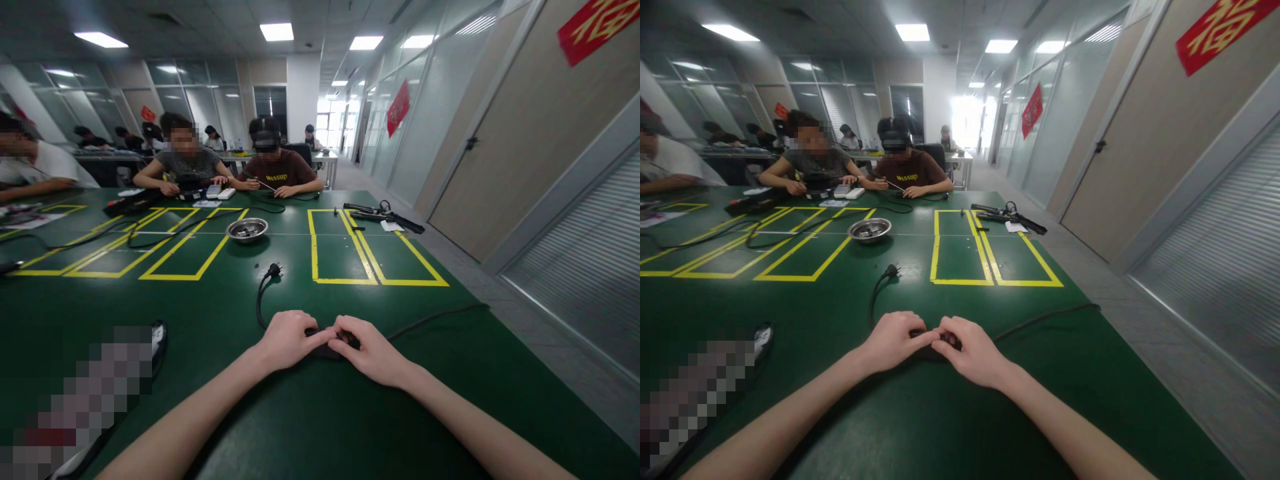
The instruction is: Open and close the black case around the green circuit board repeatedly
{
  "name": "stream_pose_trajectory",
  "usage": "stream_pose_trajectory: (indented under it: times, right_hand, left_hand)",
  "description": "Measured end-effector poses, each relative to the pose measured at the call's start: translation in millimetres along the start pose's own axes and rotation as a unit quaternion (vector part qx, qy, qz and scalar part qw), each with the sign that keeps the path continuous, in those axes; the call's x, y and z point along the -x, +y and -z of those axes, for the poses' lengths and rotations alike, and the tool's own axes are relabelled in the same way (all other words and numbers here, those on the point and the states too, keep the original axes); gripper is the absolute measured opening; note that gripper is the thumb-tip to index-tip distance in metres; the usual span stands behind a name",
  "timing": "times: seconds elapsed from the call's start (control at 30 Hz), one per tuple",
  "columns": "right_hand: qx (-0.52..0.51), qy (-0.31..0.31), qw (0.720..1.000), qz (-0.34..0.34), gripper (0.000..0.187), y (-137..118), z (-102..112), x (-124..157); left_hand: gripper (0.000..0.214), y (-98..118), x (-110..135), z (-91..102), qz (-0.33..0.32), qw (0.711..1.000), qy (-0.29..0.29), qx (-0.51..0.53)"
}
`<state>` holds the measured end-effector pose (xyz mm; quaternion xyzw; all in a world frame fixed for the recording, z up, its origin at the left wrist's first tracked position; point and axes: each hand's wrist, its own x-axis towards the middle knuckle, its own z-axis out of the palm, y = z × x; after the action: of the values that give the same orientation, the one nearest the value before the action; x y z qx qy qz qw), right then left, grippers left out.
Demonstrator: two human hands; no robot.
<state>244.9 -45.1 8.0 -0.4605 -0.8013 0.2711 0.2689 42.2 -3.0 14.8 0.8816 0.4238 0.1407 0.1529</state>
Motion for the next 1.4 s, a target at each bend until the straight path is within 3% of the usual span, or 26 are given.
stream_pose_trajectory:
  times: [0.2,0.3,0.4,0.53,0.77,0.93,1.13,1.23,1.33,1.4]
  right_hand:
    - [0.017,0.004,1.0,-0.013,0.021,-4.3,-1.9,1.2]
    - [0.047,0.026,0.998,0.026,0.009,-4.7,-4.3,2.3]
    - [0.064,0.053,0.994,0.072,0.043,-3.0,-4.2,3.2]
    - [0.055,0.05,0.994,0.078,0.04,-0.2,-2.8,2.2]
    - [0.062,0.041,0.995,0.072,0.025,3.1,-4.8,-0.9]
    - [0.119,0.022,0.983,0.141,0.021,5.7,-8.9,-1.0]
    - [0.128,-0.004,0.982,0.142,0.019,6.1,-7.9,-3.8]
    - [0.055,0.017,0.993,0.107,0.016,6.3,-3.7,-4.0]
    - [-0.059,0.048,0.997,0.011,0.021,7.4,5.2,-2.4]
    - [-0.155,0.06,0.985,-0.052,0.03,9.4,14.0,-1.3]
  left_hand:
    - [0.065,1.0,1.8,6.0,-0.019,0.998,-0.043,-0.038]
    - [0.064,-1.1,0.8,9.8,-0.017,0.997,-0.055,-0.054]
    - [0.063,-4.6,-0.4,9.2,0.003,0.997,-0.05,-0.052]
    - [0.061,-7.4,0.4,5.6,-0.02,0.998,-0.036,-0.05]
    - [0.03,-13.7,3.7,13.6,-0.065,0.995,0.058,-0.05]
    - [0.04,-23.5,0.8,14.4,-0.051,0.99,0.129,-0.023]
    - [0.039,-23.7,-0.2,6.2,-0.082,0.983,0.162,-0.004]
    - [0.042,-21.7,0.4,5.5,-0.104,0.973,0.204,0.001]
    - [0.036,-19.6,1.3,7.4,-0.132,0.957,0.256,0.01]
    - [0.028,-18.3,2.2,8.7,-0.156,0.942,0.297,0.015]
